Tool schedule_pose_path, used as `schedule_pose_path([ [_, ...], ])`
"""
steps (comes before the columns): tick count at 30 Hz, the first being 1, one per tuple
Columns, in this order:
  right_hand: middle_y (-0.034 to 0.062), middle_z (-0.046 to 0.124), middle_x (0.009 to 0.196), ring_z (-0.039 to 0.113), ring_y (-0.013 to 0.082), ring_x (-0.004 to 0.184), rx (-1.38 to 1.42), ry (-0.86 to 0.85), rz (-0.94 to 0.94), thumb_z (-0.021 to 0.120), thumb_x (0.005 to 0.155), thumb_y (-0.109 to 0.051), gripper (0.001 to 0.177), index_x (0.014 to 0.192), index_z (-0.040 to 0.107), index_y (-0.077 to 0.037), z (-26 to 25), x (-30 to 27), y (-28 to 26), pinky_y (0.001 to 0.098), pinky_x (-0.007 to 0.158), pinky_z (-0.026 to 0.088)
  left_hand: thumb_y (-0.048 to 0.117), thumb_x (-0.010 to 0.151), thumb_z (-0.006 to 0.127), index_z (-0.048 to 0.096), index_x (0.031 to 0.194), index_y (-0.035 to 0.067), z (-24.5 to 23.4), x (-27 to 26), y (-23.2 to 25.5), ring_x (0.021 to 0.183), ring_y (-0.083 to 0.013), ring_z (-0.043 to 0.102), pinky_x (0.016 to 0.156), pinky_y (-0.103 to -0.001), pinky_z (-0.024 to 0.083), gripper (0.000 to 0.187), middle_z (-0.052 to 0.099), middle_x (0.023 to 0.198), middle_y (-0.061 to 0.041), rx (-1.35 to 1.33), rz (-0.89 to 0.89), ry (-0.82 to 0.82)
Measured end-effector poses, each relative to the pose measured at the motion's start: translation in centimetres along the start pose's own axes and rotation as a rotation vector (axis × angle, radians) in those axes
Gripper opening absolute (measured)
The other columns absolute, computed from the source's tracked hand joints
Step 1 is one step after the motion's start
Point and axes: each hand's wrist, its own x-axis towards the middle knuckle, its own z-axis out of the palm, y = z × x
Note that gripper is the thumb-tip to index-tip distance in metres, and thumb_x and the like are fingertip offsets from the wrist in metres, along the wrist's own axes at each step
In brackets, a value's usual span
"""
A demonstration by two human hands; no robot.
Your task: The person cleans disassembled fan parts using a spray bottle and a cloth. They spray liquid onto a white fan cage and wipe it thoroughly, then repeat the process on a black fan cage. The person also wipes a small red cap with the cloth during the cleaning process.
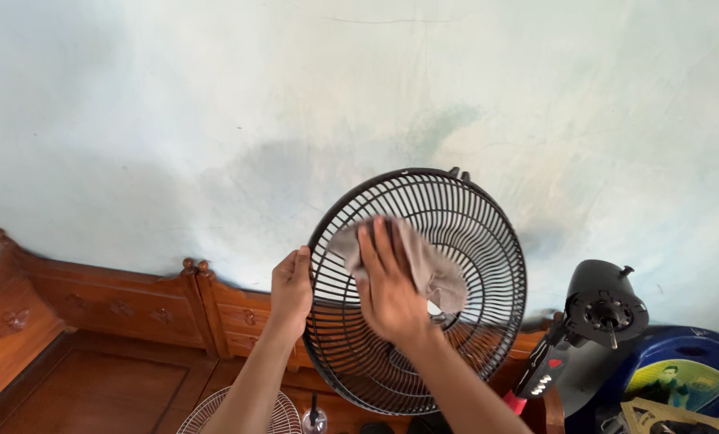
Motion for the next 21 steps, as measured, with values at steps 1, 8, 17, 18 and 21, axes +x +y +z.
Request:
schedule_pose_path([
  [1,0.0299,0.04,0.158,0.037,0.0487,0.147,0.059,-0.013,0.002,0.055,0.094,-0.008,0.057,0.149,0.048,0.004,-0.4,0.9,0.2,0.0526,0.113,0.042,0.042,0.107,0.046,0.06,0.074,0.008,0.1,-0.1,0.1,0.051,-0.0066,0.032,0.047,-0.028,0.031,0.049,0.042,0.057,0.006,0.024,0.005,-0.007],
  [8,0.0153,0.052,0.153,0.04,0.0408,0.147,-0.078,-0.083,-0.065,0.058,0.09,-0.014,0.051,0.141,0.06,-0.006,-2.4,7.0,1.9,0.0543,0.122,0.033,0.044,0.107,0.046,0.059,0.074,0.009,-0.3,-0.2,1.4,0.053,-0.0052,0.03,0.049,-0.027,0.031,0.05,0.039,0.058,0.008,0.004,0.07,-0.072],
  [17,0.0239,0.053,0.151,0.043,0.0433,0.142,-0.164,0.029,0.14,0.044,0.091,-0.008,0.054,0.142,0.057,0.002,-3.6,5.1,9.5,0.0592,0.118,0.028,0.052,0.109,0.049,0.038,0.071,0.009,-2.6,0.1,2.5,0.052,-0.0091,0.02,0.048,-0.029,0.026,0.058,0.023,0.059,0.005,0.163,0.099,0.017],
  [18,0.0247,0.054,0.15,0.044,0.0432,0.142,-0.162,0.043,0.178,0.043,0.094,-0.008,0.05,0.14,0.058,0.002,-3.7,4.5,10.6,0.0585,0.119,0.03,0.051,0.107,0.049,0.044,0.071,0.009,-2.6,0.1,2.5,0.051,-0.0089,0.023,0.048,-0.029,0.028,0.056,0.026,0.057,0.005,0.129,0.074,0.014],
  [21,0.0263,0.058,0.145,0.051,0.0435,0.139,-0.197,0.093,0.262,0.04,0.101,-0.007,0.041,0.135,0.06,0.004,-4.1,2.9,12.8,0.0572,0.116,0.038,0.048,0.104,0.048,0.059,0.073,0.011,-2.9,-0.1,2.5,0.05,-0.0076,0.032,0.048,-0.028,0.034,0.049,0.04,0.056,0.006,0.038,0.041,0.001],
])
